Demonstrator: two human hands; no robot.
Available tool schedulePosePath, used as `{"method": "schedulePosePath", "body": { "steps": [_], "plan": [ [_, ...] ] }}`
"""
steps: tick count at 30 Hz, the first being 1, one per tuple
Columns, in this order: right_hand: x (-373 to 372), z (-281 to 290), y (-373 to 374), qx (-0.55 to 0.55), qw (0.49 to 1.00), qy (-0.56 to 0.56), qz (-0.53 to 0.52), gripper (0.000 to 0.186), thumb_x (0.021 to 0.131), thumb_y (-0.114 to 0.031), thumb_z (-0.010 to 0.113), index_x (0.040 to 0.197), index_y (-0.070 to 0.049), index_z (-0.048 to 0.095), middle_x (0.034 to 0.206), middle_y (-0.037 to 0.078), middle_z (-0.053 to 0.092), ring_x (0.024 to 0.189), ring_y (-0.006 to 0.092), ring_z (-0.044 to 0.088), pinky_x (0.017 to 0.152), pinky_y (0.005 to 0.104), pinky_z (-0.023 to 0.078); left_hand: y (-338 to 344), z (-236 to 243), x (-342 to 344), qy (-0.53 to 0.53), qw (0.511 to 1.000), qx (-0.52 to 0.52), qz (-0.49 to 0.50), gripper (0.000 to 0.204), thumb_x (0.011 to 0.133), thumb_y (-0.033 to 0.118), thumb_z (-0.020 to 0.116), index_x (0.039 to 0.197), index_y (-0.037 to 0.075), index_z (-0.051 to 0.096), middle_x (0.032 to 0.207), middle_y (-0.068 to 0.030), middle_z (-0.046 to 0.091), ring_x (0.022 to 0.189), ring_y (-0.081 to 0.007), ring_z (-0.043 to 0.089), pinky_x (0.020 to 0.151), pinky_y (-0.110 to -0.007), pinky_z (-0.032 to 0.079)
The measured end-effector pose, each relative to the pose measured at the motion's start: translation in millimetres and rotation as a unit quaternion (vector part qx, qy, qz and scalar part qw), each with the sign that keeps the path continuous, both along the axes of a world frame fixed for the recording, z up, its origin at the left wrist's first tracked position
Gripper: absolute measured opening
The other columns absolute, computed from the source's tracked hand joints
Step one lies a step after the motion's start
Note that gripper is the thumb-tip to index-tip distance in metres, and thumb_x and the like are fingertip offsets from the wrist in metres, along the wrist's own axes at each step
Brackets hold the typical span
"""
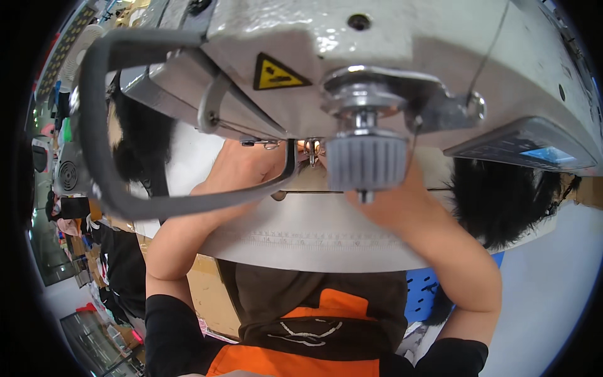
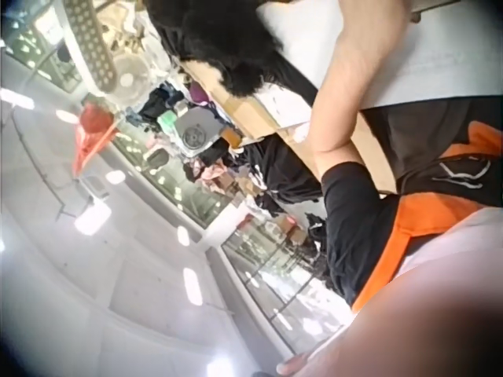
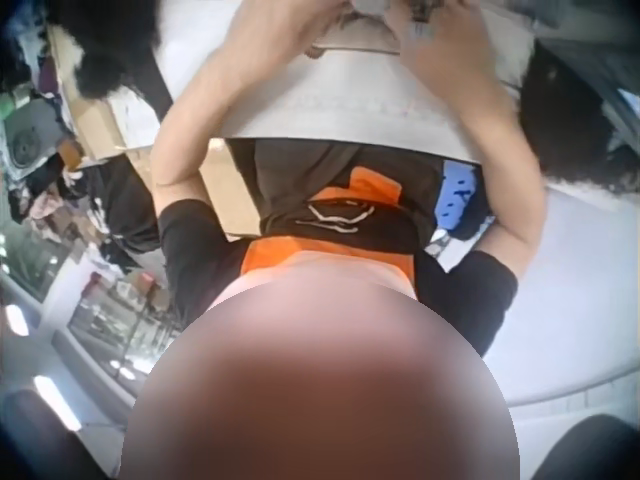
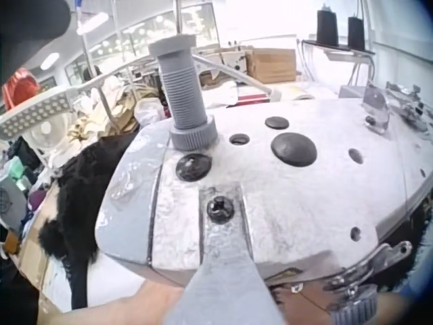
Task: Sewing fur trim onto a black fabric component using an industrial sewing machine.
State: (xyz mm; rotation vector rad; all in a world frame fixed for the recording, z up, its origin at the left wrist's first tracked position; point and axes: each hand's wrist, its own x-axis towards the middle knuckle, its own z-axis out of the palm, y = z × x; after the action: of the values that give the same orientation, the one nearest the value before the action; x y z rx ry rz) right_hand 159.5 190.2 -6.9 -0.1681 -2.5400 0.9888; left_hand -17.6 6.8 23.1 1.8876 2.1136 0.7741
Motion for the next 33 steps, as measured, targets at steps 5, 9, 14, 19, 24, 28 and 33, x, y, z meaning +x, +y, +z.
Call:
{"method": "schedulePosePath", "body": {
  "steps": [5, 9, 14, 19, 24, 28, 33],
  "plan": [
    [4, -22, -10, 0.305, 0.950, 0.042, -0.051, 0.019, 0.093, -0.008, 0.078, 0.112, -0.009, 0.077, 0.103, 0.004, 0.074, 0.096, 0.0239, 0.072, 0.083, 0.0437, 0.055, 8, -14, -9, 0.109, 0.992, 0.059, -0.013, 0.016, 0.086, 0.006, 0.073, 0.101, 0.011, 0.076, 0.111, -0.0053, 0.067, 0.115, -0.0297, 0.061, 0.099, -0.044, 0.044],
    [-2, -24, -16, 0.374, 0.921, 0.033, -0.106, 0.016, 0.092, -0.012, 0.074, 0.108, -0.015, 0.072, 0.097, -0.003, 0.063, 0.092, 0.0201, 0.065, 0.083, 0.0403, 0.048, 9, -25, -22, 0.183, 0.979, 0.087, -0.030, 0.011, 0.084, 0.012, 0.073, 0.095, 0.012, 0.072, 0.113, -0.0045, 0.067, 0.117, -0.0298, 0.060, 0.101, -0.046, 0.044],
    [-7, -6, -18, 0.483, 0.869, 0.064, -0.079, 0.016, 0.089, -0.014, 0.072, 0.104, -0.019, 0.067, 0.100, -0.006, 0.062, 0.088, 0.0140, 0.065, 0.077, 0.0345, 0.051, 7, -26, -10, 0.279, 0.939, 0.201, -0.024, 0.014, 0.075, 0.013, 0.071, 0.087, 0.007, 0.066, 0.111, -0.0113, 0.064, 0.093, -0.0267, 0.060, 0.093, -0.043, 0.047],
    [-6, 8, -15, 0.558, 0.828, 0.051, 0.002, 0.024, 0.087, -0.010, 0.072, 0.110, -0.016, 0.070, 0.102, -0.002, 0.061, 0.083, 0.0146, 0.067, 0.068, 0.0292, 0.054, -3, -23, 2, 0.313, 0.936, 0.159, -0.011, 0.015, 0.076, 0.015, 0.071, 0.087, 0.006, 0.068, 0.108, -0.0099, 0.064, 0.094, -0.0252, 0.059, 0.089, -0.040, 0.047],
    [-1, 7, -14, 0.524, 0.851, 0.024, 0.034, 0.030, 0.085, -0.009, 0.073, 0.115, -0.012, 0.072, 0.105, 0.002, 0.062, 0.085, 0.0167, 0.069, 0.070, 0.0288, 0.056, -6, -24, 1, 0.340, 0.929, 0.143, -0.034, 0.014, 0.077, 0.017, 0.071, 0.087, 0.007, 0.068, 0.096, -0.0043, 0.060, 0.090, -0.0228, 0.059, 0.087, -0.038, 0.047],
    [-2, 3, -12, 0.520, 0.852, 0.035, 0.038, 0.035, 0.085, -0.010, 0.073, 0.120, -0.009, 0.072, 0.108, 0.003, 0.065, 0.084, 0.0172, 0.069, 0.071, 0.0278, 0.056, -4, -32, -4, 0.247, 0.947, 0.202, -0.040, 0.019, 0.076, 0.017, 0.071, 0.092, 0.008, 0.068, 0.095, -0.0027, 0.058, 0.090, -0.0218, 0.060, 0.089, -0.039, 0.047],
    [-1, 11, -12, 0.494, 0.869, 0.013, 0.028, 0.036, 0.086, -0.010, 0.072, 0.122, -0.010, 0.074, 0.112, 0.002, 0.067, 0.092, 0.0202, 0.070, 0.079, 0.0323, 0.058, -4, -31, -4, 0.254, 0.945, 0.203, -0.035, 0.020, 0.076, 0.017, 0.070, 0.094, 0.009, 0.067, 0.094, -0.0024, 0.057, 0.091, -0.0215, 0.061, 0.093, -0.039, 0.047]
  ]
}}
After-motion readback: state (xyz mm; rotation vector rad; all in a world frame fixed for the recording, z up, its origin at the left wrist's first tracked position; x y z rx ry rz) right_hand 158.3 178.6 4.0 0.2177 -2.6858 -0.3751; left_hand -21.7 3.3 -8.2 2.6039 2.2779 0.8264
